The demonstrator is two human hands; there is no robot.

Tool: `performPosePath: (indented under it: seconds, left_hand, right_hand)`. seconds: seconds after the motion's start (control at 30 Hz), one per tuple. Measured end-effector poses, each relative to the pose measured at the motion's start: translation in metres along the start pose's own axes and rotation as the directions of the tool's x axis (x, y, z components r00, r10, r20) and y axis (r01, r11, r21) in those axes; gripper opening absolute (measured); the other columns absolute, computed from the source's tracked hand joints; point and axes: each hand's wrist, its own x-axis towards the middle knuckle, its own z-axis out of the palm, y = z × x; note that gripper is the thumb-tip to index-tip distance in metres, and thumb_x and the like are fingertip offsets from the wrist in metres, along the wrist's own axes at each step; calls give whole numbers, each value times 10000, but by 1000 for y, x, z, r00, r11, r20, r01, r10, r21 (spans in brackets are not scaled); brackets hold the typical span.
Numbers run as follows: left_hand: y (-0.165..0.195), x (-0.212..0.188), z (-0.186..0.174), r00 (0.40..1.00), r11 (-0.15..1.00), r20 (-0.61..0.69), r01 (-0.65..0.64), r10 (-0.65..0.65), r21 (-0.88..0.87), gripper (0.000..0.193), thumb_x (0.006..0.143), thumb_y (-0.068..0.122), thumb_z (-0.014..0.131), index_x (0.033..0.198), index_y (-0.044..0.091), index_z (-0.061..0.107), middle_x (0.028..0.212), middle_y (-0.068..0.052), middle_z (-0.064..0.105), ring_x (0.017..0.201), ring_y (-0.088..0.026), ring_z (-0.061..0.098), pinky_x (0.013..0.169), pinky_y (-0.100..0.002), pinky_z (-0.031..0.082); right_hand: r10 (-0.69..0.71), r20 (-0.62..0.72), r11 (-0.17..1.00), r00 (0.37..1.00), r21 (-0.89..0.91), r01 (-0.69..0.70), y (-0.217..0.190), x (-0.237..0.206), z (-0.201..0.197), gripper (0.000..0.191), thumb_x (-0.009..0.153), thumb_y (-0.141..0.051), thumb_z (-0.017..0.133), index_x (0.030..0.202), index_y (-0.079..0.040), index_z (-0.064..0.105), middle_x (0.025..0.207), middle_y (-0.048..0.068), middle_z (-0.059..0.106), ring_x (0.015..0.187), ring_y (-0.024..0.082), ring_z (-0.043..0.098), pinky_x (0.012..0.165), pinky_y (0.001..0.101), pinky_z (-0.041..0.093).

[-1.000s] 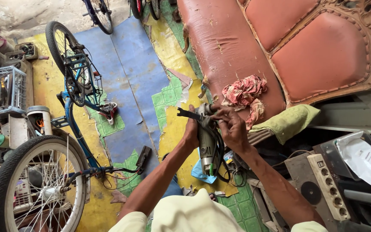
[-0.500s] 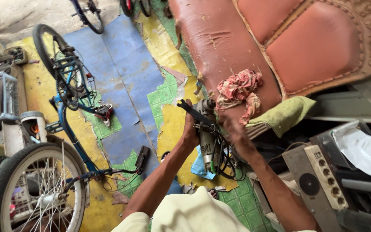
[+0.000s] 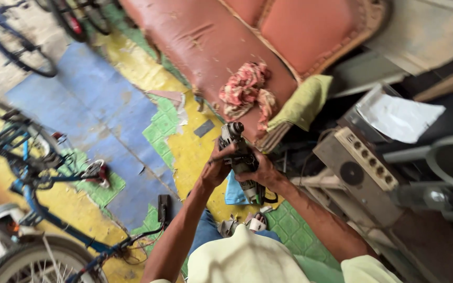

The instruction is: The person plugs in a power tool, then uses a wrench to adjust the rear wheel axle of a bicycle. The person handles a power tool and a wrench while working on the bicycle in a cluttered workshop.

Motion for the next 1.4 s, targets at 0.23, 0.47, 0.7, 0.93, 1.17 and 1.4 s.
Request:
performPosePath:
  seconds: [0.23,0.47,0.7,0.93,1.17,1.4]
  left_hand:
    - [-17,15,46,991,911,134,-73,19,407,1244,640,86,934,1593,115,135,1343,-139,548,1205,-243,603,1024,-388,539]
    - [-76,24,95,994,825,-2,-92,112,557,1089,740,120,906,1601,50,243,1344,-165,597,1182,-267,628,1003,-386,547]
    - [-143,30,127,984,931,124,75,-126,358,979,852,231,807,1613,129,200,1419,-175,531,1222,-266,584,1003,-383,526]
    - [-219,38,154,924,878,113,300,-365,373,971,939,418,665,1652,196,44,1545,-214,406,1324,-301,523,1080,-404,454]
    - [-293,55,144,599,653,290,575,-746,493,1090,937,457,701,1621,287,-130,1379,-541,439,1212,-524,568,1068,-483,461]
    - [-331,44,129,700,538,342,70,-626,840,978,927,679,567,1608,41,272,1609,-264,383,1418,-357,475,1149,-441,401]
  right_hand:
    - [-93,-229,995,969,24,101,15,-32,-19,1004,598,-61,890,1493,-49,435,1318,110,635,1188,221,626,1016,363,535]
    - [12,-228,809,974,574,124,34,-83,-48,973,761,-116,682,1654,-79,297,1486,115,523,1363,245,514,1123,366,448]
    - [156,-444,901,882,430,56,67,-135,-76,965,722,-227,910,1536,-70,416,1384,103,604,1278,239,587,1081,380,497]
    - [277,-636,910,720,415,16,106,-193,-91,835,650,-137,900,1407,-89,551,1194,49,704,1086,191,676,943,331,556]
    - [561,-706,650,432,699,297,154,-221,-91,551,717,-105,835,1220,-31,624,996,73,701,862,221,684,775,371,583]
    - [559,-826,761,68,544,354,191,-267,-128,444,717,-119,828,1117,-35,655,979,66,687,825,197,664,712,347,565]
